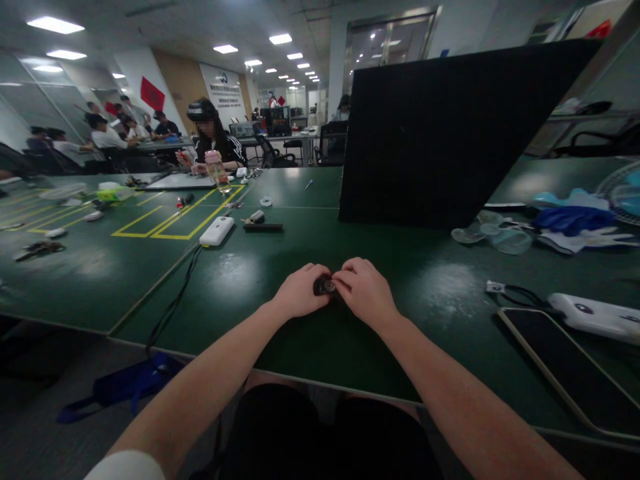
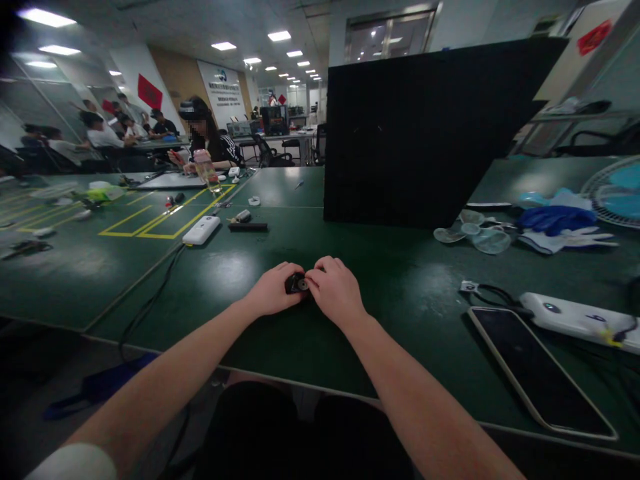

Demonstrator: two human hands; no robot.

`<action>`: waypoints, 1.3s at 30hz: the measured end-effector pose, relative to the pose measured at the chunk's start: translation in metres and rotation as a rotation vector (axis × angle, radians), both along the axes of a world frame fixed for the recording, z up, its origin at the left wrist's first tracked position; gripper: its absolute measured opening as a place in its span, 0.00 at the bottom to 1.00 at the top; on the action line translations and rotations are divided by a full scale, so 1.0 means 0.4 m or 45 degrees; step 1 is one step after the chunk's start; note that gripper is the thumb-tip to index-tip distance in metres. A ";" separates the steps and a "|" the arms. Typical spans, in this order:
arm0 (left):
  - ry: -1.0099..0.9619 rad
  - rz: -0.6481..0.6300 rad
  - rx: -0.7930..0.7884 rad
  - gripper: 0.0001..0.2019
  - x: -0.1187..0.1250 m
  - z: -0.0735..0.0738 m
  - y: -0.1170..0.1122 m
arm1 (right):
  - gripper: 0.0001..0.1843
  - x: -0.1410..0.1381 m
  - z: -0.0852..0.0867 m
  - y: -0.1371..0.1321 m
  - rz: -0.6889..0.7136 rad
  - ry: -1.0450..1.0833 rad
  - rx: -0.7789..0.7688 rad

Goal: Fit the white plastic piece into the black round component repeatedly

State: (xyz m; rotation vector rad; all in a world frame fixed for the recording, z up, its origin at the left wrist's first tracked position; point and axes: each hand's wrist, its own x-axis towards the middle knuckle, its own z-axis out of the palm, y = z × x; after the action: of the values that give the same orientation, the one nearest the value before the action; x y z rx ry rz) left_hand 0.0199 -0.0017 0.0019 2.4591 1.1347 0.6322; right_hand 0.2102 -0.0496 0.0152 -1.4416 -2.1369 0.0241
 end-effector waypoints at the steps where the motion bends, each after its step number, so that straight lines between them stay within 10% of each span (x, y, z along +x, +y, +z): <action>1: -0.001 0.003 0.004 0.19 -0.001 0.000 -0.001 | 0.13 0.005 0.003 -0.001 -0.028 0.029 0.017; 6: -0.029 0.108 0.010 0.18 -0.011 0.002 0.000 | 0.21 0.098 0.028 0.010 -0.346 0.144 0.027; 10: -0.040 0.241 -0.002 0.19 -0.020 0.001 0.009 | 0.38 0.196 0.023 0.041 -0.751 0.169 -0.562; 18: -0.022 0.205 -0.003 0.19 -0.020 0.006 0.002 | 0.14 0.123 0.001 0.033 -0.472 0.137 -0.706; 26: 0.016 0.093 0.031 0.19 -0.011 0.010 -0.005 | 0.14 0.062 0.017 0.008 0.005 0.880 -0.374; 39: -0.032 0.101 -0.044 0.19 -0.012 0.013 -0.003 | 0.17 0.036 -0.012 0.015 -0.170 0.367 -0.414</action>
State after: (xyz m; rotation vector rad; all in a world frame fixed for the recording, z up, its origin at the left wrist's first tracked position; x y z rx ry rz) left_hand 0.0151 -0.0029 0.0072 2.3802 1.2282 0.6590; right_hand 0.2246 -0.0434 0.0103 -1.6452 -1.8569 0.5189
